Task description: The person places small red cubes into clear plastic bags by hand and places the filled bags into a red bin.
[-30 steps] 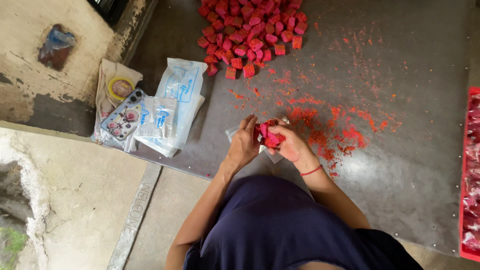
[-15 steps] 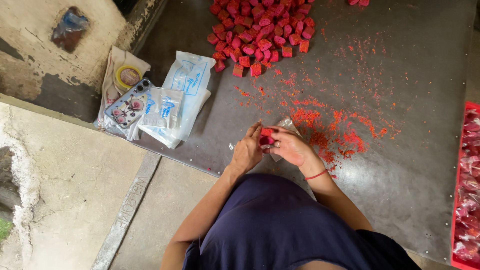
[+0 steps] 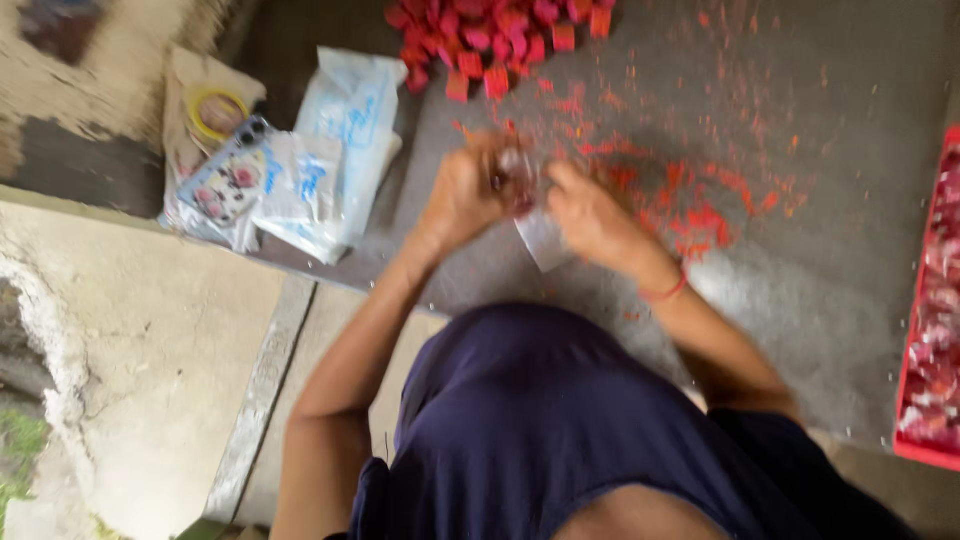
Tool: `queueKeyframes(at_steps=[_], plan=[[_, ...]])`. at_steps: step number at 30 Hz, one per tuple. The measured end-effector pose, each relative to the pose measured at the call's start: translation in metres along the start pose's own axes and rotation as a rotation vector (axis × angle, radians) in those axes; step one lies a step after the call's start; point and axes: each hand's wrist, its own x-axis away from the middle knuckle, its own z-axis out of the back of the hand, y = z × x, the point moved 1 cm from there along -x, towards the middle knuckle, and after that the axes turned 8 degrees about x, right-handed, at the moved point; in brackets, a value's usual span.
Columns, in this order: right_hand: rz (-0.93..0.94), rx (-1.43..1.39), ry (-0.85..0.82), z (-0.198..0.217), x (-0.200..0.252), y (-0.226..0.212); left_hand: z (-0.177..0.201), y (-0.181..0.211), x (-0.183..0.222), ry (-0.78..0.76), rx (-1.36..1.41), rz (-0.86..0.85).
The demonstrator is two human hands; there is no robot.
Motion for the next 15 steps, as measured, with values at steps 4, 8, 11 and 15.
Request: queueKeyframes(at_steps=[4, 8, 11, 15], plan=[[0.16, -0.401, 0.286, 0.069, -0.003, 0.018, 0.021, 0.043, -0.007, 0.05, -0.401, -0.603], [0.098, -0.267, 0.455, 0.094, -0.008, 0.027, 0.026, 0.041, -0.023, 0.09, -0.664, -0.605], [-0.543, -0.609, -0.021, 0.069, -0.018, 0.05, 0.026, 0.029, -0.044, -0.01, -0.46, -0.503], [-0.269, -1.351, 0.233, 0.055, -0.015, 0.06, 0.013, 0.04, -0.036, 0.2, -0.475, -0.642]])
